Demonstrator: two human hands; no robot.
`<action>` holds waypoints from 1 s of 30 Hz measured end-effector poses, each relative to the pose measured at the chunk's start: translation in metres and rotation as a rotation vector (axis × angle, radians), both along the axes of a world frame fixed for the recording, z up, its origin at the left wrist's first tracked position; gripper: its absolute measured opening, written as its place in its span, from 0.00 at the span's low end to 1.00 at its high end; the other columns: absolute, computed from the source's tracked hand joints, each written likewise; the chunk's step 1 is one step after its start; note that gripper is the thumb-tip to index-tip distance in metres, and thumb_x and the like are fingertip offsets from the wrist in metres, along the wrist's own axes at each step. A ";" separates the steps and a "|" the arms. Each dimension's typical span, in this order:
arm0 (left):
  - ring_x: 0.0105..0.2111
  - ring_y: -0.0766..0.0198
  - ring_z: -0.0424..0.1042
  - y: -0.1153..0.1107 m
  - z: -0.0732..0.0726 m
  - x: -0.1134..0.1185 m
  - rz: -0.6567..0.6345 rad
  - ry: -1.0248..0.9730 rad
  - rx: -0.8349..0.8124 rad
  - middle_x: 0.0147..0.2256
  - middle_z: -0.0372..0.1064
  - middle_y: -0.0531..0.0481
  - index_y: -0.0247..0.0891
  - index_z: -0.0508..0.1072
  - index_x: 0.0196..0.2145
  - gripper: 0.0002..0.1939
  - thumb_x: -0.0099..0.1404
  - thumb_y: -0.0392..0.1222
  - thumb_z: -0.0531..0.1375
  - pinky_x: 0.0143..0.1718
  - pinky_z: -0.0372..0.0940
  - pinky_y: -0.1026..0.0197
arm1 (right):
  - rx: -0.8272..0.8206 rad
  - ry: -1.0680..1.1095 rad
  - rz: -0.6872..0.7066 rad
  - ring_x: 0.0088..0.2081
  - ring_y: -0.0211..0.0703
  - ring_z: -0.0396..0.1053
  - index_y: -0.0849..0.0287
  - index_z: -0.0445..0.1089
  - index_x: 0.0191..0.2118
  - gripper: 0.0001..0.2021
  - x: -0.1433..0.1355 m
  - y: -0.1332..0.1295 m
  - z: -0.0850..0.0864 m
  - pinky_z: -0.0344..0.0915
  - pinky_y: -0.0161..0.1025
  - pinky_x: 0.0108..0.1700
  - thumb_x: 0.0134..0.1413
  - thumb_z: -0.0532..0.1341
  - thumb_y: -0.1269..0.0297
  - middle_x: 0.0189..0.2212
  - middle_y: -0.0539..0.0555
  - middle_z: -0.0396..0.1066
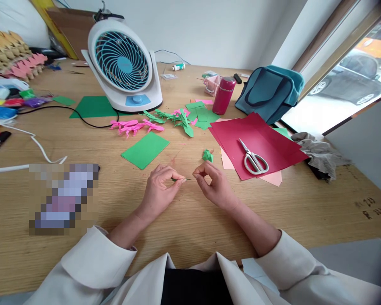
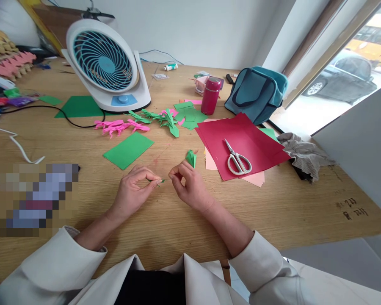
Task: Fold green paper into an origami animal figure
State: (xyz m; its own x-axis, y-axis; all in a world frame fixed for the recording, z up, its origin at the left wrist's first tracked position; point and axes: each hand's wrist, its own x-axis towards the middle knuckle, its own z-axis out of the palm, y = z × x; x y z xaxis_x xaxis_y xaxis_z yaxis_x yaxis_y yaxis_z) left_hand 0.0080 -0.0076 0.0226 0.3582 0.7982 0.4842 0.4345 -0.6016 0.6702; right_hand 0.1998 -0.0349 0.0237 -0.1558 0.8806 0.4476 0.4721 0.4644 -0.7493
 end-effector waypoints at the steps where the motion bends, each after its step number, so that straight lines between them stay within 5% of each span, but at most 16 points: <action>1: 0.33 0.61 0.69 0.001 0.000 0.000 -0.006 -0.038 -0.038 0.27 0.72 0.51 0.40 0.73 0.28 0.06 0.64 0.38 0.62 0.39 0.64 0.57 | -0.004 0.018 -0.011 0.33 0.40 0.64 0.57 0.64 0.33 0.07 0.000 0.000 0.000 0.63 0.39 0.37 0.64 0.55 0.68 0.30 0.51 0.64; 5: 0.28 0.66 0.70 0.001 0.000 0.001 -0.018 -0.146 -0.161 0.26 0.72 0.53 0.38 0.73 0.26 0.08 0.63 0.38 0.63 0.33 0.64 0.62 | -0.011 0.027 0.043 0.38 0.43 0.66 0.57 0.67 0.40 0.03 -0.001 0.000 -0.002 0.66 0.41 0.42 0.64 0.58 0.65 0.36 0.55 0.67; 10: 0.28 0.65 0.71 -0.001 0.000 0.001 0.002 -0.195 -0.279 0.26 0.74 0.52 0.38 0.76 0.26 0.08 0.62 0.41 0.64 0.33 0.65 0.63 | -0.067 -0.006 0.102 0.44 0.47 0.67 0.58 0.68 0.43 0.10 -0.007 -0.002 -0.005 0.66 0.44 0.47 0.59 0.64 0.61 0.40 0.57 0.69; 21: 0.34 0.60 0.78 -0.001 -0.017 0.004 -0.033 -0.367 -0.546 0.33 0.81 0.49 0.38 0.82 0.33 0.10 0.62 0.48 0.66 0.38 0.70 0.60 | -0.461 0.220 0.036 0.27 0.37 0.64 0.59 0.68 0.34 0.11 -0.015 0.000 -0.018 0.59 0.35 0.30 0.52 0.67 0.58 0.26 0.49 0.68; 30: 0.39 0.60 0.79 -0.001 -0.007 0.003 -0.023 -0.392 -0.562 0.38 0.81 0.47 0.36 0.81 0.40 0.15 0.66 0.50 0.61 0.44 0.71 0.62 | -0.533 0.398 0.074 0.29 0.40 0.67 0.56 0.69 0.33 0.19 -0.012 0.007 -0.024 0.61 0.36 0.29 0.47 0.69 0.46 0.26 0.50 0.71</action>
